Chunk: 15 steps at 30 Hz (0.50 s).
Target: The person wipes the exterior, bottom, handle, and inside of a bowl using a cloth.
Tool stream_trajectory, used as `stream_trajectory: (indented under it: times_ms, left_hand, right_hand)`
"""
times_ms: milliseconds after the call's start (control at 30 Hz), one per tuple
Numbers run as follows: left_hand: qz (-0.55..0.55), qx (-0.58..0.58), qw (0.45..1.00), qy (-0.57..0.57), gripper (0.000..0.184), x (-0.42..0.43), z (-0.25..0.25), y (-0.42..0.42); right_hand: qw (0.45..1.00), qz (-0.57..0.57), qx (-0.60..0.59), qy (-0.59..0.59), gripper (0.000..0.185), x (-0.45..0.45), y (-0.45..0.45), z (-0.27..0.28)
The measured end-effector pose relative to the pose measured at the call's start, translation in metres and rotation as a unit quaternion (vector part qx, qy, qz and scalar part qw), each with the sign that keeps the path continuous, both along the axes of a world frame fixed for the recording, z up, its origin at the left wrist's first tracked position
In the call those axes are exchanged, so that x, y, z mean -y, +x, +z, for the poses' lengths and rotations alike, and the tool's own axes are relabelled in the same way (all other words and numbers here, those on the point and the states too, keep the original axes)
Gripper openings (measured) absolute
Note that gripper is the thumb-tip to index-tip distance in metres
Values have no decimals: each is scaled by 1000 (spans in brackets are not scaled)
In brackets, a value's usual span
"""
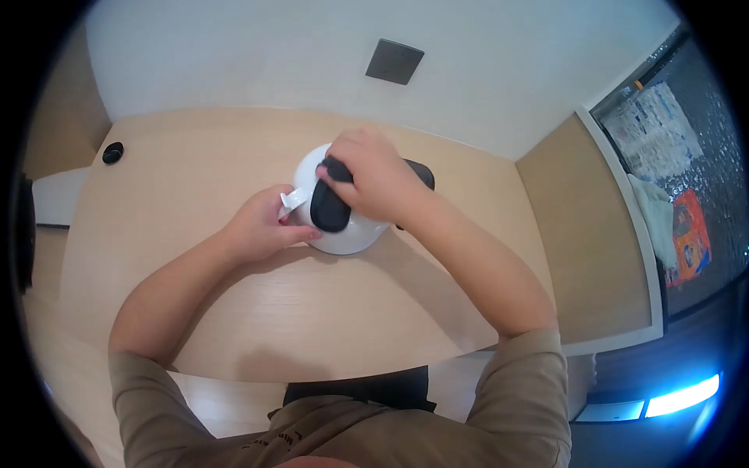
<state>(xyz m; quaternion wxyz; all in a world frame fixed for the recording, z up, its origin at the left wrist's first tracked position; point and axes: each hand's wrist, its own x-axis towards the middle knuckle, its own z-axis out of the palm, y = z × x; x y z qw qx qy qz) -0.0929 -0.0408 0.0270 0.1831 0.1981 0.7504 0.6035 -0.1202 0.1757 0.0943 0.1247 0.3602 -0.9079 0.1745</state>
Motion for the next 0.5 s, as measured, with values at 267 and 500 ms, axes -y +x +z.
stream_trajectory:
  times_ms: [267,500]
  left_hand:
    - [26,-4,999,25,39,-7,-3,4]
    - [15,-11,1000,20,38,-6,-2,0]
  right_hand:
    - [991,-50,78,94,24,-6,21,13]
    - [989,-27,-121,81,37,-26,38,0]
